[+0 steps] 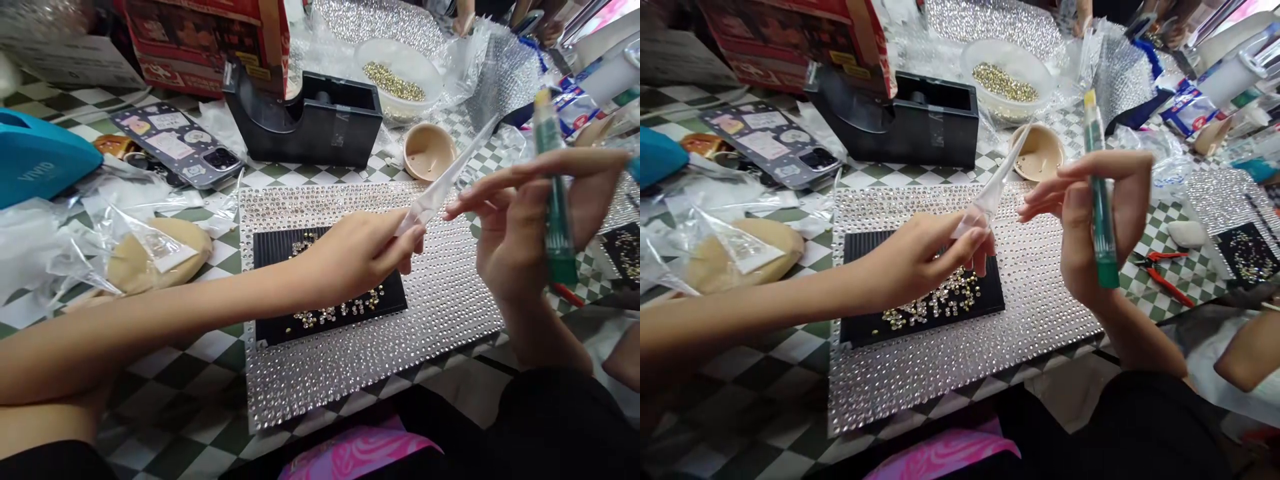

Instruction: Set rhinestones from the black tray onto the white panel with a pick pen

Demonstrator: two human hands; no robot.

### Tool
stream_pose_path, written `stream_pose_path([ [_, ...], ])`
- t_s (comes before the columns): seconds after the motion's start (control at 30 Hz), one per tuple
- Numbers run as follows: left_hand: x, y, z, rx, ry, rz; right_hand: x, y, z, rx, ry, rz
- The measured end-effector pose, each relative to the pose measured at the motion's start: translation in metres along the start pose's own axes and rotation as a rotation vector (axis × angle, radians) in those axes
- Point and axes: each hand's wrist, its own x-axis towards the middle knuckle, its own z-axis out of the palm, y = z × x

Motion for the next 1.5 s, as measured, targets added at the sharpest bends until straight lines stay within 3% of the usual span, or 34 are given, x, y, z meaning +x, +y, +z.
stream_pose_path([
  [0.1, -0.001, 0.002, 0.001, -0.064, -0.050, 0.020, 0.003, 0.001, -0.001, 0.057, -0.084, -0.053],
  [0.23, -0.001, 0.002, 0.003, -0.108, -0.100, 0.030, 0.004, 0.005, -0.003, 0.120, -0.292, 0.032],
  [0.43, 0.008, 0.000, 0.003, -0.149, -0.142, 0.019, 0.002, 0.008, -0.006, 0.165, -0.240, 0.059],
  [0.63, 0.015, 0.003, 0.004, -0.177, -0.244, -0.009, 0.003, 0.008, -0.011, 0.253, -0.389, 0.046],
  [1.0, 0.023, 0.008, 0.011, -0.217, -0.340, 0.001, -0.009, 0.011, -0.019, 0.270, -0.246, 0.054],
  [1.23, 0.019, 0.011, 0.024, -0.147, -0.333, 0.037, -0.007, 0.008, -0.023, 0.277, -0.347, -0.025],
  [1.37, 0.021, 0.005, 0.026, -0.071, -0.279, 0.034, -0.004, 0.015, -0.032, 0.194, -0.299, -0.081],
  [1.5, 0.031, -0.003, 0.015, 0.059, -0.129, 0.011, 0.011, 0.030, -0.039, 0.070, -0.228, -0.125],
])
